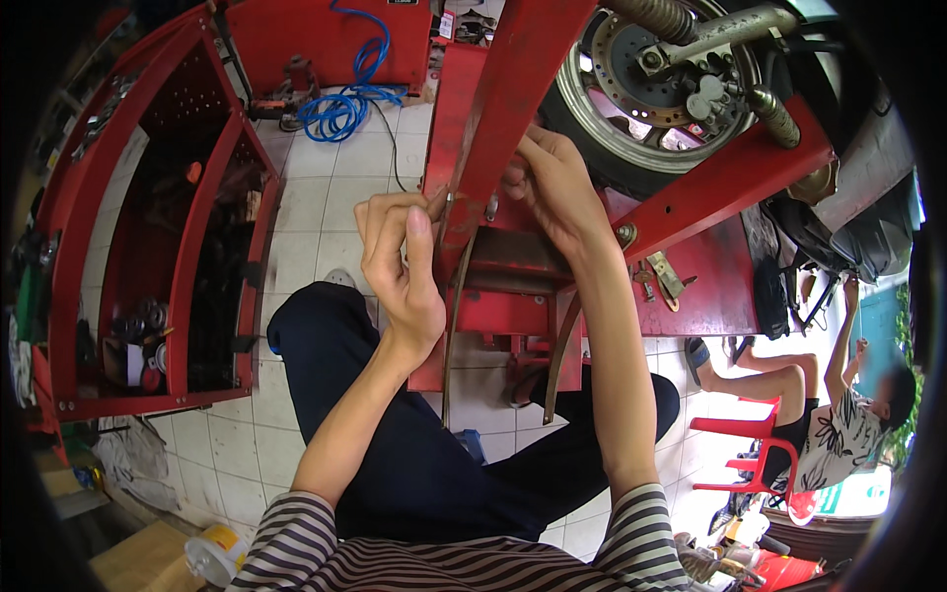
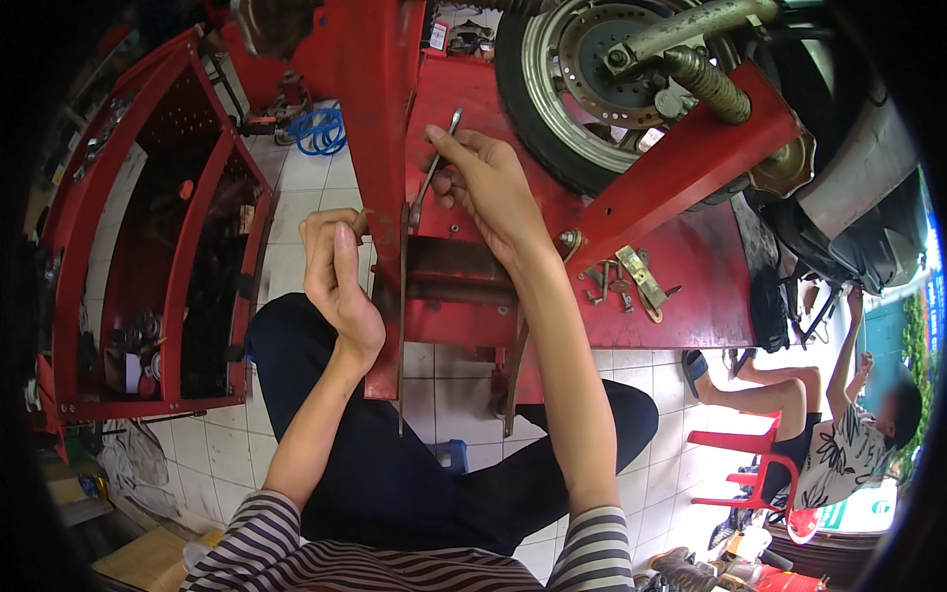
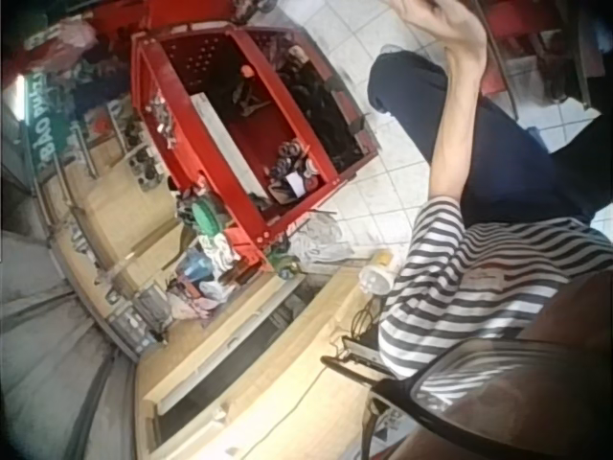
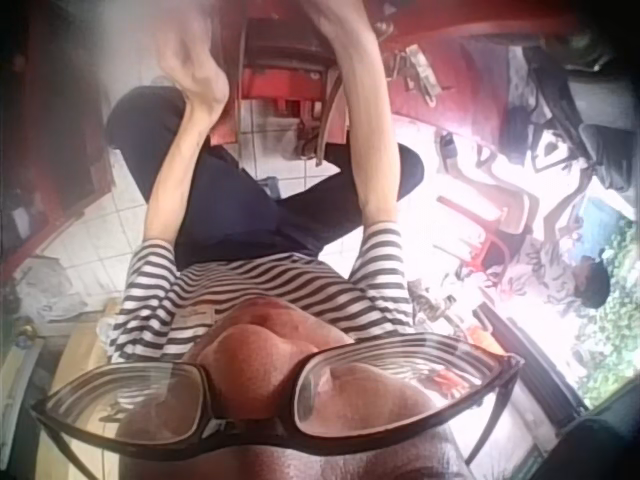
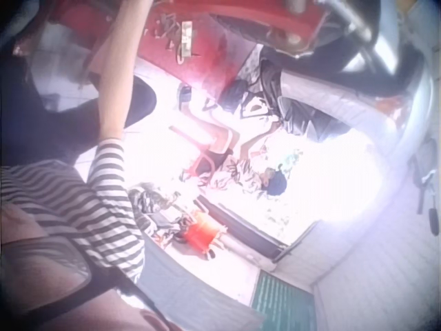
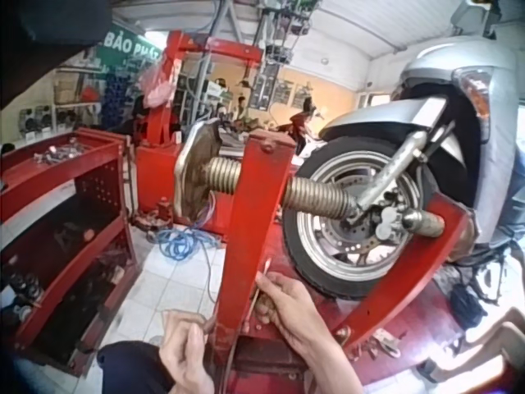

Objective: The person removes a bolt and nut from a red metal frame using a wrench and by hand, wipes a metal component with a cloth, and then aligns and reinstalls the bolt and nut onto the frame.

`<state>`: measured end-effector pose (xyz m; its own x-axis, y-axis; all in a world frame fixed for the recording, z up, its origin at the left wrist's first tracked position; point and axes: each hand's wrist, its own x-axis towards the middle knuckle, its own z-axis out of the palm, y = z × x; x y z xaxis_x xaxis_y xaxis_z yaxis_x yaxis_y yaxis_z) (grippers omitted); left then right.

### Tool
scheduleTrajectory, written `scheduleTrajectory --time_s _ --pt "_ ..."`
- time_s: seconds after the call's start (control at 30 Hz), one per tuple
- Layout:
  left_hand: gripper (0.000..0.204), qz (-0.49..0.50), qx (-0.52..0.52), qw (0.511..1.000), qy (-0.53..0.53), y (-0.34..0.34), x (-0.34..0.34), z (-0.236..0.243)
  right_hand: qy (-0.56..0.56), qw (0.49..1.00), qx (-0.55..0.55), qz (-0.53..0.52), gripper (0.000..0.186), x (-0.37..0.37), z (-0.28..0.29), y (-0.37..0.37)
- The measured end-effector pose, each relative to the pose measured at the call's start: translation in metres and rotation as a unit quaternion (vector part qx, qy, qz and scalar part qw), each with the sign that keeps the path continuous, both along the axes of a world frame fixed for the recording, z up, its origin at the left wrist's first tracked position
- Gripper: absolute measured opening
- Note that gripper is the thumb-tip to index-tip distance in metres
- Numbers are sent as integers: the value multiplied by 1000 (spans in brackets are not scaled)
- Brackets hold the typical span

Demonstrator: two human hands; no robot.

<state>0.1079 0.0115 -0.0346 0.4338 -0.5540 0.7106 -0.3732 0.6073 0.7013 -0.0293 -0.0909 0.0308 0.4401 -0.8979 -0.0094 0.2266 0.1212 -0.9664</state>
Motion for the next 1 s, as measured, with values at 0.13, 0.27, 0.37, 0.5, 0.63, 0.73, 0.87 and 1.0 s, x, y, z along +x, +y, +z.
scheduleTrajectory --time_s 0.13,0.27,0.37,0.5,0.63,0.73,0.87,1.0 --pt "27 9 -2 1000 -4 1 -1 2 6 997 57 -41 39 1 -10 10" --pt "28 1 -3 1000 22 1 -6 3 85 994 49 -43 40 -2 -5 22" --pt "29 8 2 1000 16 1 -6 1 116 992 41 12 36 -8 0 17" --pt "30 8 3 1000 14 1 -5 1 103 995 -2 -1 31 -7 -2 10" --pt "31 8 8 1000 8 1 -5 0 26 996 -63 -61 28 1 2 3" --pt "31 12 12 1000 1 2 -3 0 12 993 -82 -79 29 5 12 1" --pt "30 5 14 1000 6 2 -4 2 70 993 -55 -78 37 7 16 -4" --pt "29 2 15 1000 4 3 -3 1 109 993 18 -31 46 5 5 -12"
